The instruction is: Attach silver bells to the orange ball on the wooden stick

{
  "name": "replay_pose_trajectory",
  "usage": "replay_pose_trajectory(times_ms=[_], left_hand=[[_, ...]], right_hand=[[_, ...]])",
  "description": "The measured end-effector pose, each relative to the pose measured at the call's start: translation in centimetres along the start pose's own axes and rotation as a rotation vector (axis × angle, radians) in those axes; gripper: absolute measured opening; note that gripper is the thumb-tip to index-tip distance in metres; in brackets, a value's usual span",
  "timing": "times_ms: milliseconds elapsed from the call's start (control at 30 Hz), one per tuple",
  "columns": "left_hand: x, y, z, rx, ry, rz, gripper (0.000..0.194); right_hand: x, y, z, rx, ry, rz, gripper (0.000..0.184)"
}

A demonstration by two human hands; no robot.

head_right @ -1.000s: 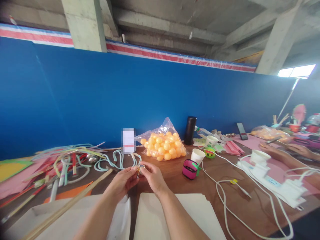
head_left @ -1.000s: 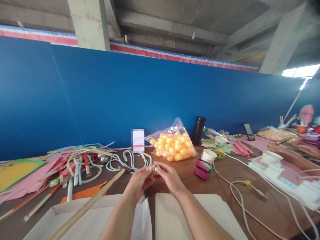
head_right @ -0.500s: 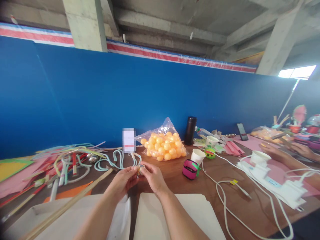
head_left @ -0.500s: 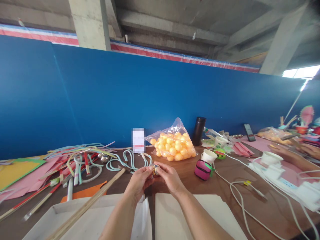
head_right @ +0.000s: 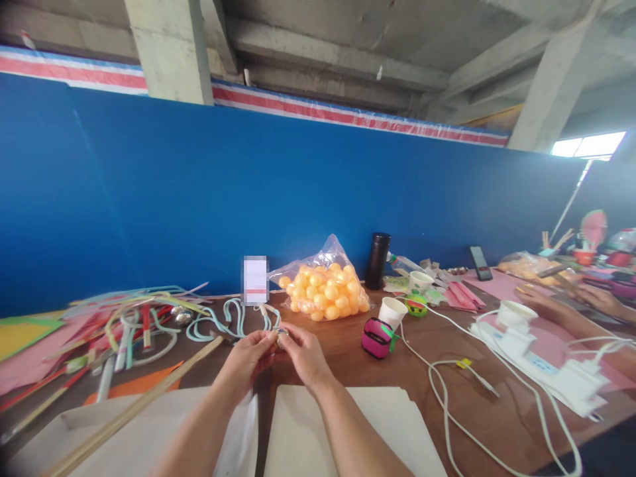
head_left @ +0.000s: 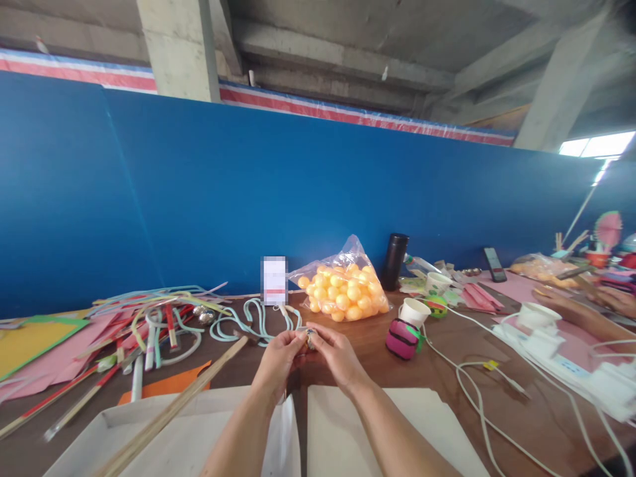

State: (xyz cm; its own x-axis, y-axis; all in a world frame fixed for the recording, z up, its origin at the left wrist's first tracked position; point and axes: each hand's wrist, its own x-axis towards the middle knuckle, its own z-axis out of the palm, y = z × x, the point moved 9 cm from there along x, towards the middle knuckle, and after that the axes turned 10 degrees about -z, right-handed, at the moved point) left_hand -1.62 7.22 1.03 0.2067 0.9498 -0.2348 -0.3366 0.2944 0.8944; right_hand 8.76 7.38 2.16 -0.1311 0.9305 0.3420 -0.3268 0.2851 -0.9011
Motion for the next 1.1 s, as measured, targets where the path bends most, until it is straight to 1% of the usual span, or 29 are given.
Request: replay_pose_trajectory(times_ms=[167, 433, 600, 800, 933, 1100], left_hand=[[-0.1, 0.1, -0.1, 0.004, 0.028, 0.014, 0.036], [0.2, 0.0, -0.8, 0.052, 0.103, 0.045, 0.036], [0.2, -0.2, -1.0, 0.043, 0.106, 0.033, 0.036], [0.4, -0.6, -1.3, -0.044, 0.107, 0.002, 0.038], [0.3, -0.2, -1.1, 0.047, 0.096, 0.044, 0.038], [0.3, 0.0, -1.3, 0.166, 0.141, 0.079, 0.039]], right_hand=[[-0.1, 0.1, 0.0, -0.008, 0.013, 0.015, 0.044], [-0.1, 0.1, 0.2, 0.028, 0.003, 0.028, 0.038], [-0.1, 0.9, 0.2, 0.092, 0.026, 0.056, 0.038], [0.0, 1.4, 0.1, 0.134, 0.039, 0.066, 0.039], [0.0, 1.2, 0.1, 0.138, 0.045, 0.066, 0.039], [-0.1, 1.1, 0.1, 0.142, 0.035, 0.056, 0.04]])
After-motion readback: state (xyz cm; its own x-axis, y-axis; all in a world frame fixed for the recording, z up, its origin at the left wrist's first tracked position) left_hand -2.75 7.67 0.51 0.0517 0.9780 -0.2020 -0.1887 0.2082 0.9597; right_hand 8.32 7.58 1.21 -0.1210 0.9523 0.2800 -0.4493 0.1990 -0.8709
